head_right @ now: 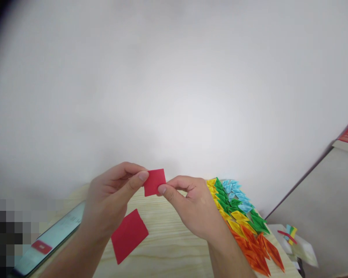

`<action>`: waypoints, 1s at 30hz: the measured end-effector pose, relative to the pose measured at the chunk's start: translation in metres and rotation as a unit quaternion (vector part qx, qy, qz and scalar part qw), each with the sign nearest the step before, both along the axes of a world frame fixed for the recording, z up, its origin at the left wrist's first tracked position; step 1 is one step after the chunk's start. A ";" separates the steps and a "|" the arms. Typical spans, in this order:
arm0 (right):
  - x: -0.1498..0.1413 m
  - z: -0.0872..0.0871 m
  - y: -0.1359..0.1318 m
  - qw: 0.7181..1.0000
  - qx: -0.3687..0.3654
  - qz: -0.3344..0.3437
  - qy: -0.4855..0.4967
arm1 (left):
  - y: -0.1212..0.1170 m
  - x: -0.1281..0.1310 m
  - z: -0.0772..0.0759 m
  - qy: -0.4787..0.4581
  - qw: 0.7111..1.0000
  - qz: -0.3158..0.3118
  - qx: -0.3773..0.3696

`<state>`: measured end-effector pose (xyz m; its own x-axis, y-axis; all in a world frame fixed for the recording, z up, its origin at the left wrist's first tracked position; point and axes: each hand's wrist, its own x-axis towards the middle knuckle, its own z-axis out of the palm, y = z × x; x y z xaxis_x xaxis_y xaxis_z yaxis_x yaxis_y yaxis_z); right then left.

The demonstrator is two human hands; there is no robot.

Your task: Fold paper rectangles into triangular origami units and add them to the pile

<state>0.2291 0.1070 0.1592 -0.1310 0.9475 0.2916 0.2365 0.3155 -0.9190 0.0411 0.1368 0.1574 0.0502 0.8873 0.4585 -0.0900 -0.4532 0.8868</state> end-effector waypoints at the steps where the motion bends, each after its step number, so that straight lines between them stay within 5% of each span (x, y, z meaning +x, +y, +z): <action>1: 0.000 0.000 0.000 1.000 0.009 -0.007 -0.010 | 0.000 0.000 0.000 0.000 1.000 0.000 -0.001; 19: 0.004 0.001 0.006 0.998 -0.036 0.023 0.041 | 0.010 -0.003 -0.002 0.017 1.000 -0.012 0.000; 30: 0.002 -0.003 0.014 0.953 -0.122 0.157 0.229 | 0.012 -0.005 -0.005 -0.053 0.997 -0.062 -0.007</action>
